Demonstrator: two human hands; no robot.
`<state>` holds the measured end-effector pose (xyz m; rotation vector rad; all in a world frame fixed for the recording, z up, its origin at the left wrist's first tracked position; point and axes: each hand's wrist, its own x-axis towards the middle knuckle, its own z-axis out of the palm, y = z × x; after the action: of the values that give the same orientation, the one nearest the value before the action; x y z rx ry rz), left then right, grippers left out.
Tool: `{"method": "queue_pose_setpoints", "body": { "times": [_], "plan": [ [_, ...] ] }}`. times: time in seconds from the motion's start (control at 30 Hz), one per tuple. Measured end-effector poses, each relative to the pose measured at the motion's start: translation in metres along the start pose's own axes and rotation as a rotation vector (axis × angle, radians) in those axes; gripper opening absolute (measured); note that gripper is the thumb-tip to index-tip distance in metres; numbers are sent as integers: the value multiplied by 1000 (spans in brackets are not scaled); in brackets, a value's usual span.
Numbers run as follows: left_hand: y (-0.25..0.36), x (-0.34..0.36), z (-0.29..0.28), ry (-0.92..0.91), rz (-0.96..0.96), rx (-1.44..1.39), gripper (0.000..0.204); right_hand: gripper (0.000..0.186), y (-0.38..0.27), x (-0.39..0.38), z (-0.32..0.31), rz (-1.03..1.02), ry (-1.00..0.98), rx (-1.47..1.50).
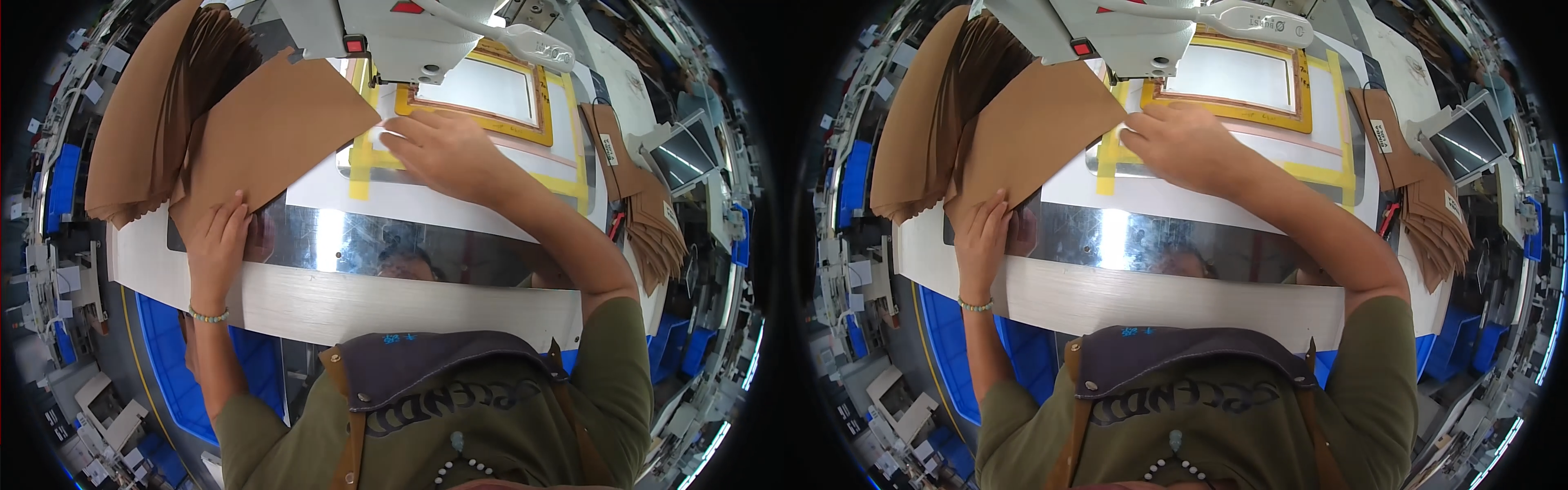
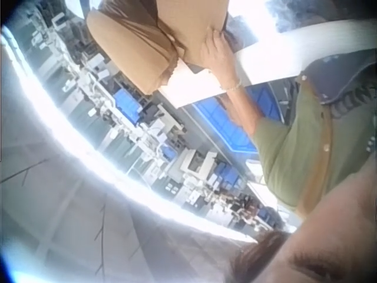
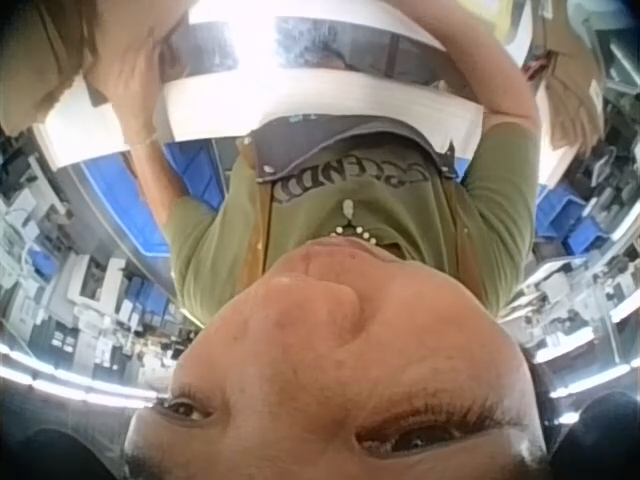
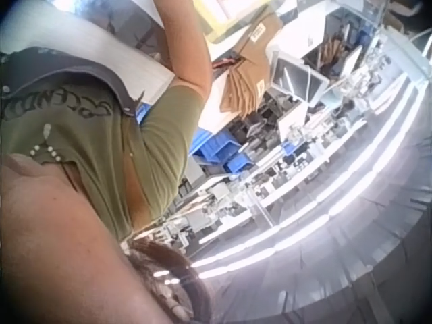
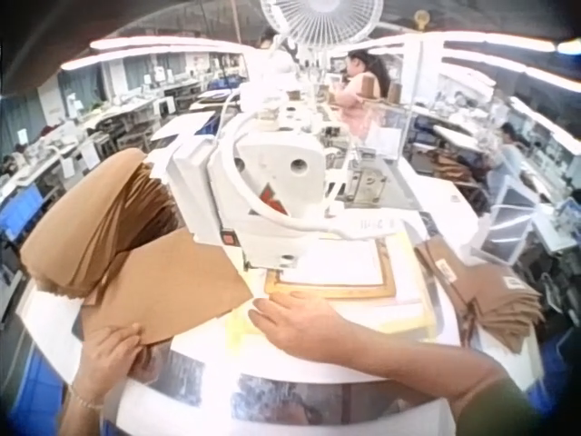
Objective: Sewing brand labels onto fabric or leather pieces using an industrial sewing machine.
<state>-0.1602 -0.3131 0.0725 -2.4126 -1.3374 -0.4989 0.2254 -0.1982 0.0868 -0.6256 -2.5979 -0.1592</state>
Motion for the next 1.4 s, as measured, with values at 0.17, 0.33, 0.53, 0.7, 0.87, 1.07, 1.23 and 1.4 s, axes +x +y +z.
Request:
{"method": "queue_pose_setpoints", "body": {
  "times": [0.17,0.33,0.53,0.7,0.87,1.07,1.23,1.4],
  "plan": [
    [-7,-29,-18,-39,-114,14,20,19,-3,31,50,-7,-7,-144],
    [-11,-54,-32,-73,-154,47,21,11,7,38,59,-56,31,-202],
    [-28,-55,-22,-114,-157,121,30,9,10,22,45,-77,90,-216],
    [-49,-7,4,-103,-78,97,32,11,18,-13,27,-77,133,-339],
    [-43,54,30,-107,54,26,28,8,33,-57,-12,-17,99,-375],
    [-30,70,50,-76,64,-1,16,10,37,-92,-27,42,94,-436],
    [-42,65,60,-6,24,140,15,13,40,-83,-13,-52,136,-391],
    [-42,82,67,-3,26,78,23,9,46,-87,-18,8,43,-403]
  ]
}}
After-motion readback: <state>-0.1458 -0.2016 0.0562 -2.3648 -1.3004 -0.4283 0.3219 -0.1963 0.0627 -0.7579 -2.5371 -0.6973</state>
